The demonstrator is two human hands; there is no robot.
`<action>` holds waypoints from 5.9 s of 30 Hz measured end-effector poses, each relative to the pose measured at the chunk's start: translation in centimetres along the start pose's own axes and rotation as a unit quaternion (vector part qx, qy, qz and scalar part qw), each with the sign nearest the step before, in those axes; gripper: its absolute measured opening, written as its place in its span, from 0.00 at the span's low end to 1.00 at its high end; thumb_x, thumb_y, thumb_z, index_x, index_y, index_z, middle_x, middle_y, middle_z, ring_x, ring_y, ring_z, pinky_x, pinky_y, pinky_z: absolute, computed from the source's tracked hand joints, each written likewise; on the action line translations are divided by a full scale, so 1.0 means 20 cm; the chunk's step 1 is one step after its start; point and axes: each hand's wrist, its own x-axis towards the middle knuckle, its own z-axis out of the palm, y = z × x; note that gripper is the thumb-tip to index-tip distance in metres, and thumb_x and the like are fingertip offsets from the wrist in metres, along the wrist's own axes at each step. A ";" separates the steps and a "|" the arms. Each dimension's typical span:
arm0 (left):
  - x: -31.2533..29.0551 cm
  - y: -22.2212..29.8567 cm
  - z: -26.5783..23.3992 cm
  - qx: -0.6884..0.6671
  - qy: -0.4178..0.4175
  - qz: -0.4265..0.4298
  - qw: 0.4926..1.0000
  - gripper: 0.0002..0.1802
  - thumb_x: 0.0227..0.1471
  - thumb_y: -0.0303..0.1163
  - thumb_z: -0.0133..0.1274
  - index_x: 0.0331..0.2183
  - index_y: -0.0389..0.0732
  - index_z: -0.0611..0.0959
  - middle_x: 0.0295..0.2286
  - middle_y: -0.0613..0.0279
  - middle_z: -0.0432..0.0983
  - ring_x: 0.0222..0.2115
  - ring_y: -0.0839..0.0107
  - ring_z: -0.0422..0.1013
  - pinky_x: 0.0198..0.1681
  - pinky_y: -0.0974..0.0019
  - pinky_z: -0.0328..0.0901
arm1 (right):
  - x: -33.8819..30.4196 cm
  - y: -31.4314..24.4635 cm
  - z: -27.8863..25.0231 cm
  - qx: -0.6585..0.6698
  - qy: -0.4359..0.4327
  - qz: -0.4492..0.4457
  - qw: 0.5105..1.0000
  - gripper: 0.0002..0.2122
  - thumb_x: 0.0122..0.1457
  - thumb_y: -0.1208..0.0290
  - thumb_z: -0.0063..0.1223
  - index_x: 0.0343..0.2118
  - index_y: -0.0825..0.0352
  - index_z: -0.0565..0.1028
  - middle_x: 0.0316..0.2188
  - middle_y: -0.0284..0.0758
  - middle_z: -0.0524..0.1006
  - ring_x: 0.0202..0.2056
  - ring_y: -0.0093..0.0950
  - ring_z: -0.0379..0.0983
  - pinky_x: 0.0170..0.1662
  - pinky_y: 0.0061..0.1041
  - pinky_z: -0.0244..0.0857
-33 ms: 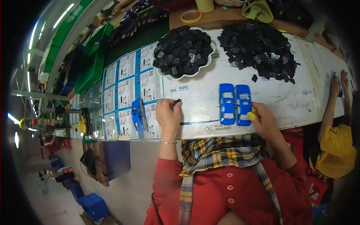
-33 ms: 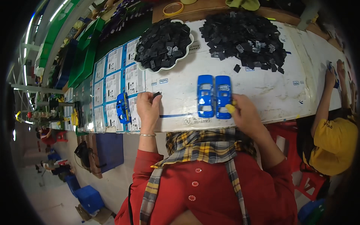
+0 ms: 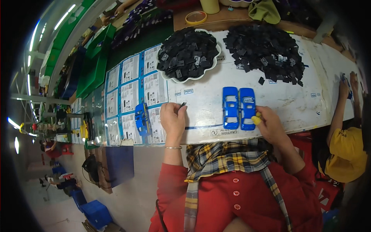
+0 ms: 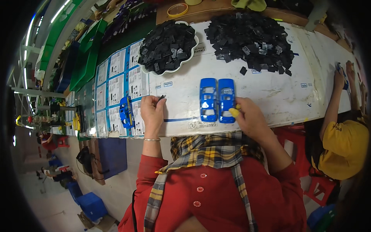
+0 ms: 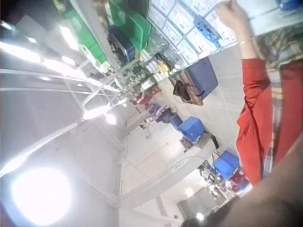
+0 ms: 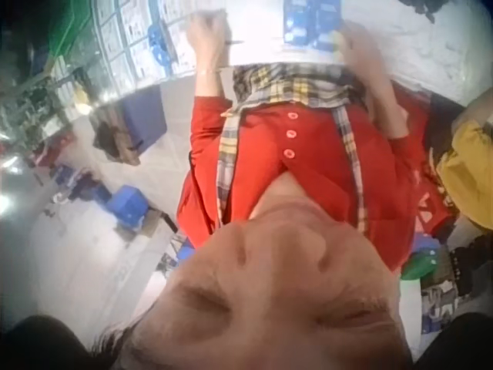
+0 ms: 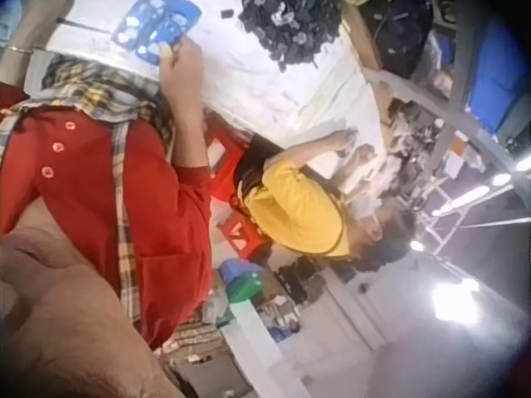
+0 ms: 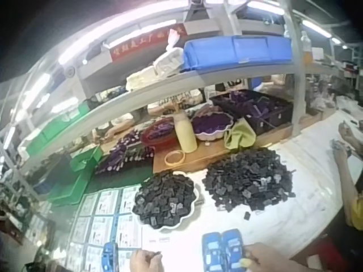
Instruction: The person puts protective tape onto their fingers by hand, then picks up toy car shells and installs plastic components into them.
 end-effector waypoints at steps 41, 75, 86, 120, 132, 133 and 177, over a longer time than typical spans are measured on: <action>-0.13 0.57 0.13 0.010 -0.197 0.149 0.969 0.32 0.40 0.43 0.57 0.47 0.40 0.69 0.31 0.49 0.68 0.28 0.55 0.69 0.28 0.59 0.66 | 0.14 0.18 -0.09 0.005 0.077 -0.015 0.997 0.14 0.49 0.85 0.43 0.40 0.74 0.72 0.33 0.41 0.75 0.31 0.27 0.73 0.34 0.20 0.66; -0.25 0.38 -0.09 -0.508 -0.183 0.193 0.819 0.27 0.44 0.38 0.60 0.45 0.40 0.70 0.44 0.47 0.68 0.47 0.53 0.64 0.50 0.56 0.61 | 0.13 -0.34 0.04 0.352 -0.105 0.040 0.929 0.09 0.51 0.86 0.49 0.35 0.71 0.73 0.32 0.33 0.75 0.34 0.18 0.71 0.37 0.15 0.64; -0.30 0.40 -0.10 -0.525 -0.112 0.274 0.798 0.19 0.48 0.35 0.56 0.43 0.46 0.72 0.44 0.49 0.69 0.49 0.46 0.63 0.50 0.49 0.58 | 0.14 -0.44 0.04 0.218 -0.108 -0.167 0.956 0.11 0.41 0.84 0.51 0.29 0.66 0.76 0.21 0.35 0.75 0.24 0.31 0.72 0.26 0.25 0.63; -0.33 0.42 -0.08 -0.478 -0.081 0.302 0.821 0.20 0.47 0.34 0.57 0.42 0.44 0.71 0.43 0.48 0.70 0.47 0.47 0.65 0.50 0.50 0.60 | 0.15 -0.50 -0.02 0.170 -0.154 -0.295 0.927 0.08 0.37 0.80 0.54 0.24 0.63 0.76 0.21 0.34 0.73 0.27 0.34 0.69 0.29 0.31 0.63; -0.34 0.42 -0.06 -0.529 -0.117 0.266 0.797 0.20 0.45 0.32 0.57 0.42 0.43 0.72 0.45 0.45 0.68 0.48 0.49 0.64 0.51 0.51 0.58 | 0.19 -0.49 -0.02 0.202 -0.273 -0.327 0.882 0.07 0.40 0.79 0.53 0.26 0.67 0.74 0.23 0.35 0.72 0.29 0.34 0.68 0.35 0.29 0.62; -0.34 0.43 -0.07 -0.546 -0.124 0.251 0.790 0.20 0.46 0.31 0.57 0.43 0.43 0.71 0.45 0.45 0.68 0.48 0.50 0.64 0.51 0.52 0.58 | 0.19 -0.50 -0.03 0.215 -0.281 -0.319 0.879 0.08 0.40 0.79 0.52 0.27 0.67 0.73 0.24 0.36 0.72 0.29 0.34 0.68 0.37 0.29 0.61; -0.37 0.48 -0.09 -0.608 -0.255 -0.049 0.750 0.32 0.42 0.20 0.40 0.53 0.35 0.58 0.45 0.55 0.63 0.46 0.71 0.61 0.51 0.67 0.55 | 0.07 -0.36 0.17 0.522 -0.294 0.214 0.771 0.14 0.56 0.71 0.49 0.45 0.66 0.69 0.40 0.32 0.72 0.42 0.20 0.67 0.47 0.21 0.62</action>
